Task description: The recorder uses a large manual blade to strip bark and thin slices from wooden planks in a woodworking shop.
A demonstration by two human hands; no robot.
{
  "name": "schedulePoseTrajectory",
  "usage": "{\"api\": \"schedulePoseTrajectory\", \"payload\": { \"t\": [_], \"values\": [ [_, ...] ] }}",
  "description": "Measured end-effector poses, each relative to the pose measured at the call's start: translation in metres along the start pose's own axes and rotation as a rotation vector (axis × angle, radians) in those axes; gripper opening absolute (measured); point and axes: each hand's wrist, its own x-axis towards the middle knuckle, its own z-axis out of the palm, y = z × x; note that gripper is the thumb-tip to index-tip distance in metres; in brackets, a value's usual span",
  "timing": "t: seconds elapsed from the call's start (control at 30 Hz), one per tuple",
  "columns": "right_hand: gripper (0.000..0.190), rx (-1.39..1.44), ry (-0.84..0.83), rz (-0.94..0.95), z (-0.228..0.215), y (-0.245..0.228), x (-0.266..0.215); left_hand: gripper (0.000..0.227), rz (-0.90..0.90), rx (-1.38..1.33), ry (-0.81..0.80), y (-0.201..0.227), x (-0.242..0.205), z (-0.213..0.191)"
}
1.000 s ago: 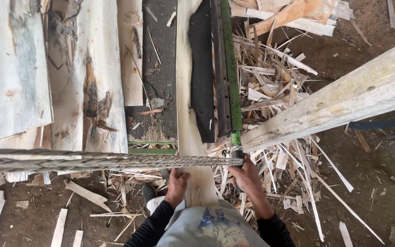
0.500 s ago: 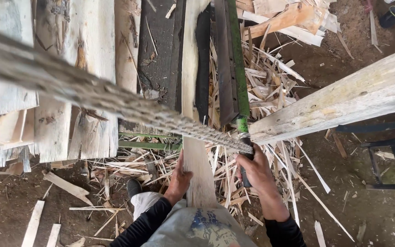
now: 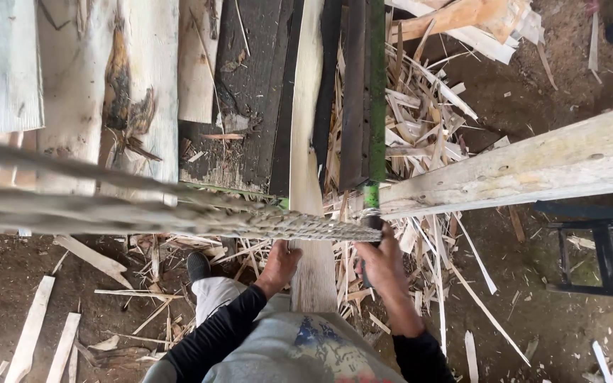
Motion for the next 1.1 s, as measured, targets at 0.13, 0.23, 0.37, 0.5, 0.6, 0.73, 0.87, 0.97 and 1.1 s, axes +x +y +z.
{"api": "schedulePoseTrajectory", "payload": {
  "t": [0.13, 0.23, 0.37, 0.5, 0.6, 0.73, 0.87, 0.97, 1.1],
  "values": [
    [0.05, -0.029, -0.001, 0.144, 0.039, 0.054, 0.033, 0.017, -0.111, -0.15, -0.03, 0.013, -0.002, -0.01],
    [0.054, -0.054, -0.022, 0.142, 0.041, 0.062, 0.039, 0.021, -0.185, -0.229, -0.039, 0.055, -0.001, -0.014],
    [0.048, 0.034, -0.131, 0.014, 0.008, 0.039, 0.025, 0.056, -0.164, -0.328, -0.127, -0.032, 0.022, -0.018],
    [0.057, -0.055, -0.061, 0.047, -0.02, -0.031, -0.008, 0.076, -0.281, -0.658, -0.112, 0.004, 0.089, -0.024],
    [0.057, -0.18, -0.037, -0.051, -0.018, -0.028, -0.005, 0.079, -0.03, -1.074, -0.242, 0.028, 0.142, -0.03],
    [0.056, -0.128, -0.014, 0.112, 0.009, -0.006, 0.004, 0.095, 0.249, 0.141, -0.133, 0.08, 0.183, -0.033],
    [0.055, -0.146, -0.021, 0.155, 0.023, 0.012, 0.009, 0.104, -0.229, 0.279, -0.096, 0.174, 0.149, -0.027],
    [0.055, -0.144, -0.047, 0.126, 0.018, 0.016, 0.011, 0.104, -0.138, 0.216, -0.073, 0.128, 0.177, -0.031],
    [0.059, -0.116, -0.067, 0.164, -0.009, -0.032, -0.009, 0.109, -0.019, 0.053, -0.067, 0.055, 0.226, -0.04]
  ]
}}
